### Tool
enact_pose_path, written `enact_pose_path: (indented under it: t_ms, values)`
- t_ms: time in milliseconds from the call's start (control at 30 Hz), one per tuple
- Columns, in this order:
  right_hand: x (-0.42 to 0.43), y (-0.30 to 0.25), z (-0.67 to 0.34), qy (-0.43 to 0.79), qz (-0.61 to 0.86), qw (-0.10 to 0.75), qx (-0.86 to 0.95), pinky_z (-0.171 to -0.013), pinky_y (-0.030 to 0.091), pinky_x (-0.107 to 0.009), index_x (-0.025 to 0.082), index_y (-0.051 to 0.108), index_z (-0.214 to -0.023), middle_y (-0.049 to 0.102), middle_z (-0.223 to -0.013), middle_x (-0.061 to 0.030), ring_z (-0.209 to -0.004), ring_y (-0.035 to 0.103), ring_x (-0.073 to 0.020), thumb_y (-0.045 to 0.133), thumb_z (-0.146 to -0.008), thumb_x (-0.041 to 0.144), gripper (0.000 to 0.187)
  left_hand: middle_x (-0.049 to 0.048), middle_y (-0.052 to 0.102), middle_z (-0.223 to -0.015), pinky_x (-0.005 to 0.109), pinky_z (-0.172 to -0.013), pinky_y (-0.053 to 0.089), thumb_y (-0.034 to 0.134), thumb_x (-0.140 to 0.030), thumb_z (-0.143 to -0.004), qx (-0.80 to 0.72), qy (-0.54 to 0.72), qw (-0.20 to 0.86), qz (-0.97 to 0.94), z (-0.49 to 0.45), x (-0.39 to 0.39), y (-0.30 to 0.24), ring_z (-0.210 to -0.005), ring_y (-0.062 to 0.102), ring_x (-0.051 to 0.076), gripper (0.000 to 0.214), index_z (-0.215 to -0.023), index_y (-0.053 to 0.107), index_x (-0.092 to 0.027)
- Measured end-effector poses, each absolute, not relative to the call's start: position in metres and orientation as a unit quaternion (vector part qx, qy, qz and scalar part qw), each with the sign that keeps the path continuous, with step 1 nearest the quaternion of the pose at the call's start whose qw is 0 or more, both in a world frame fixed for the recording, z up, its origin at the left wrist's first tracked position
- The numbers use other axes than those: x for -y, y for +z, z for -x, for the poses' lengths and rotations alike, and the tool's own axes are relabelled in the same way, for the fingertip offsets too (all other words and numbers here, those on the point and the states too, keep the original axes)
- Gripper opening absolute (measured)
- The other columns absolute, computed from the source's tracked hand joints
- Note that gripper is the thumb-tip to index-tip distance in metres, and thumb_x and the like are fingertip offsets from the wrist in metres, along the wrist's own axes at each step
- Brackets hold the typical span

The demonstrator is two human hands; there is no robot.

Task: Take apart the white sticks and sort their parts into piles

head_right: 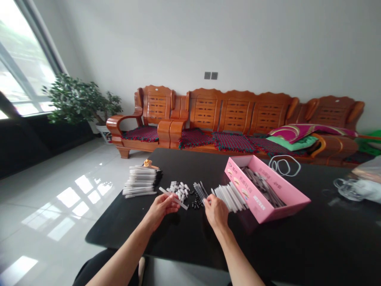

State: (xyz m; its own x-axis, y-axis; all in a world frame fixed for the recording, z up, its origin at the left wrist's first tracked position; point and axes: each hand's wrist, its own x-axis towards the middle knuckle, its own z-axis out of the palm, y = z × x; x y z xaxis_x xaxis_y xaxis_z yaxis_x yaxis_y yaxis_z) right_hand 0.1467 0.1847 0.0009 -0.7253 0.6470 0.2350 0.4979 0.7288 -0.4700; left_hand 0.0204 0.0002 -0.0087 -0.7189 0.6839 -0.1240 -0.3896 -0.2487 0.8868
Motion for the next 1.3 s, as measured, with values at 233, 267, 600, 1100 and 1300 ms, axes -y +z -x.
enact_pose_path:
  t_ms: [233, 267, 600, 1100, 1300]
  values:
    - [-0.145, 0.006, -0.148, 0.664, 0.124, 0.052, 0.735, -0.045, 0.045, -0.022, 0.014, 0.061, -0.106, 0.065, -0.069, -0.0022, -0.048, 0.058, -0.012, 0.053, -0.082, 0.05, 0.044, 0.0047, 0.064, -0.063, 0.021, -0.052, 0.048, 0.07, -0.044, -0.073, -0.525, 0.723, 0.379, -0.241, -0.042, -0.006, -0.003, -0.054, 0.06, 0.012, 0.036, -0.083, 0.067, -0.01]
    - [-0.142, 0.006, -0.148, 0.692, 0.109, 0.03, 0.713, -0.043, 0.045, -0.022, 0.013, 0.061, -0.107, 0.064, -0.067, -0.0018, -0.046, 0.056, -0.0109, 0.056, -0.08, 0.049, 0.044, 0.0034, 0.062, -0.06, 0.02, -0.051, 0.047, 0.071, -0.043, -0.073, -0.528, 0.721, 0.375, -0.246, -0.042, -0.006, -0.002, -0.052, 0.058, 0.011, 0.035, -0.083, 0.067, -0.009]
    - [-0.138, 0.008, -0.151, 0.8, 0.094, -0.046, 0.591, -0.031, 0.027, -0.015, 0.009, 0.059, -0.1, 0.068, -0.065, -0.0066, -0.033, 0.045, -0.0053, 0.053, -0.081, 0.052, 0.047, 0.0051, 0.061, -0.071, 0.019, -0.053, 0.044, 0.071, -0.041, -0.074, -0.463, 0.789, 0.347, -0.207, -0.028, 0.003, 0.01, -0.059, 0.055, 0.01, 0.036, -0.091, 0.07, -0.01]
    - [-0.118, 0.02, -0.146, 0.565, 0.109, 0.124, 0.809, -0.045, 0.026, -0.021, 0.018, 0.057, -0.071, 0.042, -0.047, 0.0046, -0.041, 0.037, -0.0069, 0.04, -0.089, 0.052, 0.042, 0.0057, 0.064, -0.062, 0.021, -0.054, 0.046, 0.073, -0.04, -0.071, -0.51, 0.789, 0.299, -0.166, -0.031, -0.002, 0.003, -0.054, 0.057, 0.011, 0.034, -0.082, 0.072, -0.008]
    - [-0.11, 0.011, -0.147, 0.515, 0.138, 0.155, 0.832, -0.048, 0.03, -0.022, 0.018, 0.059, -0.077, 0.054, -0.051, 0.0004, -0.044, 0.046, -0.0099, 0.036, -0.09, 0.053, 0.044, 0.0041, 0.061, -0.059, 0.02, -0.052, 0.043, 0.072, -0.042, -0.071, -0.503, 0.785, 0.318, -0.174, -0.031, -0.003, 0.001, -0.05, 0.054, 0.01, 0.034, -0.08, 0.071, -0.009]
